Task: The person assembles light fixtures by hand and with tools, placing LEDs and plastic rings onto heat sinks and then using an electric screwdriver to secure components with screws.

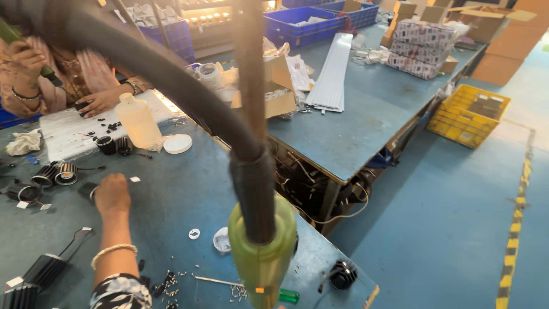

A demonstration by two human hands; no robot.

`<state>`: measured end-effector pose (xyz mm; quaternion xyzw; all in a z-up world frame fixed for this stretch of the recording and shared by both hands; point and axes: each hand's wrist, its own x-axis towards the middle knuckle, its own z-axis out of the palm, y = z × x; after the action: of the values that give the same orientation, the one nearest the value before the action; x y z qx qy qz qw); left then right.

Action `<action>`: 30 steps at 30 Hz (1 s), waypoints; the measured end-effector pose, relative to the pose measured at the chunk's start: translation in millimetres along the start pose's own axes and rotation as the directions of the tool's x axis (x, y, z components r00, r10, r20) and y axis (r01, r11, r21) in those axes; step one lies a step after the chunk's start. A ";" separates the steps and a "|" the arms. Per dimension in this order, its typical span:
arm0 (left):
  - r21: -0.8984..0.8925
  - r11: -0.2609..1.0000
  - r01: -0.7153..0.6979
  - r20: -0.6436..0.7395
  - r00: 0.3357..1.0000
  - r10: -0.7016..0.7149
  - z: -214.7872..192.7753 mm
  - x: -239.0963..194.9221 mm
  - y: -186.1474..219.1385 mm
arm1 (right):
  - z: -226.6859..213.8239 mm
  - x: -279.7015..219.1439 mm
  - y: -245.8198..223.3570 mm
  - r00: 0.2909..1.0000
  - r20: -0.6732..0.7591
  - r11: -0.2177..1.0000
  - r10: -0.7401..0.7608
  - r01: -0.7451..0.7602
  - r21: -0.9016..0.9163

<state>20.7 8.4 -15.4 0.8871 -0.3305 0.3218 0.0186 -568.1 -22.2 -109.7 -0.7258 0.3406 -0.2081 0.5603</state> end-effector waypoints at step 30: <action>-0.937 0.215 0.276 0.284 0.959 0.010 -471.7 -333.0 101.3 | -0.3 -129.3 -117.6 0.774 0.246 0.781 -0.584 0.454 0.428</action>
<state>-494.7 236.4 145.8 0.7378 -0.3803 -0.0608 0.5543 -625.7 88.1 13.0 -0.7076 -0.0290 -0.2744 0.6505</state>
